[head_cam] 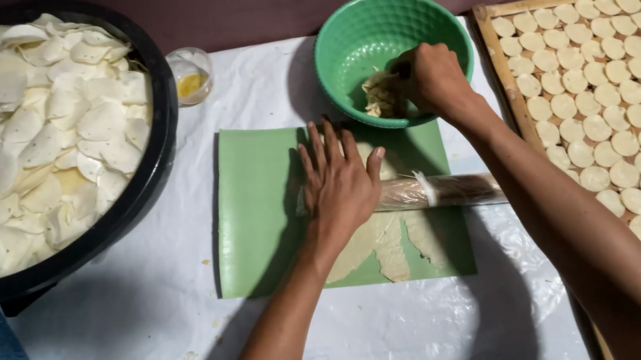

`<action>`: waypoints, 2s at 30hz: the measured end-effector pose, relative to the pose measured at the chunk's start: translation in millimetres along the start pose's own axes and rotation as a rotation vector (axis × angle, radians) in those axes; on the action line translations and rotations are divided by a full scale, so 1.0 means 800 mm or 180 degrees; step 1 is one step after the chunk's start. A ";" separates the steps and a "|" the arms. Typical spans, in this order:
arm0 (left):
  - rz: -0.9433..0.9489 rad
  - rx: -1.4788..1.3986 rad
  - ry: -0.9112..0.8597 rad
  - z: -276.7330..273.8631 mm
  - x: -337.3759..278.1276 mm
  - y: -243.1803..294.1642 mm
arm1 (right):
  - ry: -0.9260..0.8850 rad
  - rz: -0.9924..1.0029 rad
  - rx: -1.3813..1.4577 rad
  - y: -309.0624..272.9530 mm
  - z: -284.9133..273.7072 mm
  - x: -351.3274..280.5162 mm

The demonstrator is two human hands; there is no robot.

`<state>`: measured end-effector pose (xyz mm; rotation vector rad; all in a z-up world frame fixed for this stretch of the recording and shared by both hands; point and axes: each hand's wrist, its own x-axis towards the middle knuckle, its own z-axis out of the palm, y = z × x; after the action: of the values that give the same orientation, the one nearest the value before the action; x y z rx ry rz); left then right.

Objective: Rolling out dough and picking out pre-cut circular dough pieces for snacks.

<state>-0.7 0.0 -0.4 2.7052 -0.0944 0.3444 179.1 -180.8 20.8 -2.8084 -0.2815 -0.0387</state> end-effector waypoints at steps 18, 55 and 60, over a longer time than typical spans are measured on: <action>-0.0137 0.0064 -0.0251 -0.007 0.005 0.004 | -0.0181 -0.0752 -0.0400 0.032 -0.017 -0.028; 0.0150 0.0189 -0.0055 -0.011 -0.045 0.011 | 0.0204 -0.1619 0.0114 -0.039 -0.006 -0.338; 0.0532 0.0446 0.0642 0.007 -0.067 0.003 | 0.1052 -0.1218 0.0003 0.012 -0.006 -0.267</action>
<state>-51.6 -3.8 -18.2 2.7887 -0.2474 0.6953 -28.4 -231.4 9.7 -2.6464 -0.7262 -0.5795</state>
